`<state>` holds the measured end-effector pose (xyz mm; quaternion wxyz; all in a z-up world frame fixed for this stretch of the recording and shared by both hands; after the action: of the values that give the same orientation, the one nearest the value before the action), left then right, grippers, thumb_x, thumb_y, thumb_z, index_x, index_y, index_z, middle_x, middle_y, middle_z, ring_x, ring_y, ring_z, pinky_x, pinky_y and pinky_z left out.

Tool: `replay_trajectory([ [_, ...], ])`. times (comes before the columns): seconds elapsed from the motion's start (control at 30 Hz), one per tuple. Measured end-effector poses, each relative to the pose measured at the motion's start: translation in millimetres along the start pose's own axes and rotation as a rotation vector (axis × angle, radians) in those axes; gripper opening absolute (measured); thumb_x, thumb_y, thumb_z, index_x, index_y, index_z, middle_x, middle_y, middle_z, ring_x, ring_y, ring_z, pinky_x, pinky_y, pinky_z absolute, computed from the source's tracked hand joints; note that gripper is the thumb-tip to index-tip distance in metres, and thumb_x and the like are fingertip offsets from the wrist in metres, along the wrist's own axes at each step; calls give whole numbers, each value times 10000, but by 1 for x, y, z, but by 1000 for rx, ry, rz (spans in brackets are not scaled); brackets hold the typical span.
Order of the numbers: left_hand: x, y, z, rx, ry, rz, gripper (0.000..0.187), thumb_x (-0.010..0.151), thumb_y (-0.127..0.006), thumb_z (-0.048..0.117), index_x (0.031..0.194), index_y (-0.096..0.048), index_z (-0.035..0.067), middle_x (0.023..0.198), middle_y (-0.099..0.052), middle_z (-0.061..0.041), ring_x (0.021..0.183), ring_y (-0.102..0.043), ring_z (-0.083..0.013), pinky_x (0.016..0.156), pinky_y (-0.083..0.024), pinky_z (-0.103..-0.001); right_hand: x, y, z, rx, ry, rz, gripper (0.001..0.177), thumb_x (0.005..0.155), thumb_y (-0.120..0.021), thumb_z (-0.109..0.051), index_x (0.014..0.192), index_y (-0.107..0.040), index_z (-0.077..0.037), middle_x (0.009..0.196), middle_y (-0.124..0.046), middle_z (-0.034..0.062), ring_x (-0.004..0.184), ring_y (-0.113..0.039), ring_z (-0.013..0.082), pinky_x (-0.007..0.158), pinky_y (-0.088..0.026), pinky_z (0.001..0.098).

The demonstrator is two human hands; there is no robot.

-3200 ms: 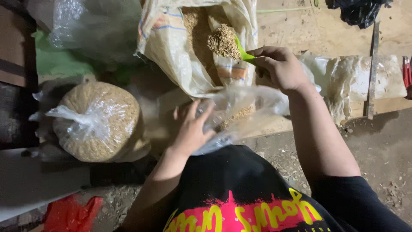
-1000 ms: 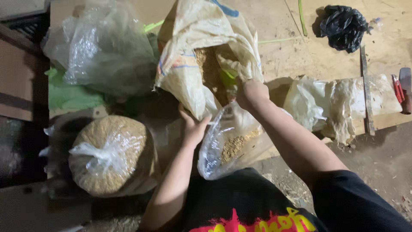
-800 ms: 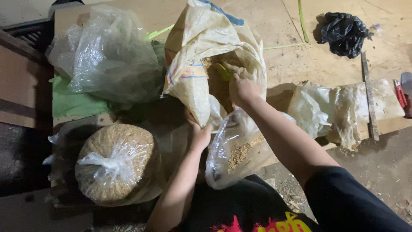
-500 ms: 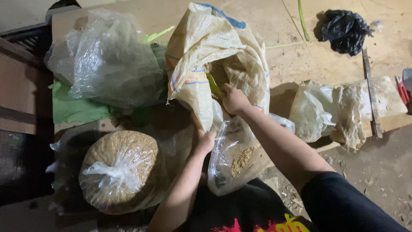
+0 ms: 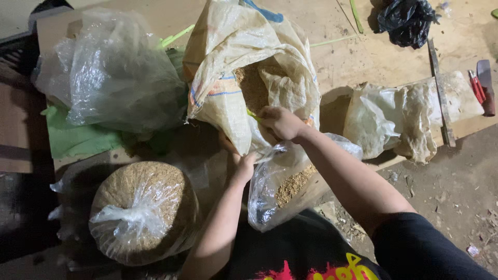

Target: The person scoops grain from a large sack using a green scoop and pours it into a clear plastic bag. The person repeats this action multiple times to fill the bag.

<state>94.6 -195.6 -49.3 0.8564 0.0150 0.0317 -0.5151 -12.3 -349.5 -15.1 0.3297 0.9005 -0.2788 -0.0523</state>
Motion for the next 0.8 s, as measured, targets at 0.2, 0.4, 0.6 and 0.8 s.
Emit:
replay_trajectory([
  [0.2,-6,2,8,-113,-274,-24,1062,798,-581,-4,1665,29,56,1657,-280,-282,1553,-324,-355,1283,-252,-420,-17,12,3,452,-533,47,291,993,-678,-218,1224,-722,-48,760,-614,59,608,-534,114,528,-405,291],
  [0.4,-31,2,18,-424,-30,-60,1167,852,-711,163,1569,210,183,1599,-301,-219,1425,-408,-350,1190,-339,-521,-27,47,-11,487,-580,111,295,968,-627,-214,1207,-716,-65,701,-672,2,536,-571,77,469,-433,256],
  [0.6,-77,13,66,289,-428,107,927,908,-752,119,1621,-160,97,1611,-342,-270,1467,-404,-414,1191,-331,-567,-40,94,-14,269,-508,145,258,981,-623,-180,1170,-746,-55,666,-601,-3,529,-485,50,469,-386,242],
  [0.8,-83,-2,37,471,167,-59,722,791,-841,333,1368,-481,92,1202,-676,-136,1083,-676,-276,907,-562,-493,-65,127,-23,402,-409,149,254,994,-596,-139,1160,-751,-24,703,-592,-33,579,-476,44,520,-389,228],
])
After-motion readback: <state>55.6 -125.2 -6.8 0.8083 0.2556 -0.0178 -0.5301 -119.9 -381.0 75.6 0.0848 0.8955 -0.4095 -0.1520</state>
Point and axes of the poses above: each hand's wrist, its own x-axis towards the middle knuckle, its own y-axis out of the back of the hand, z = x × y, the point moved 7 cm from there along x, towards the middle knuckle
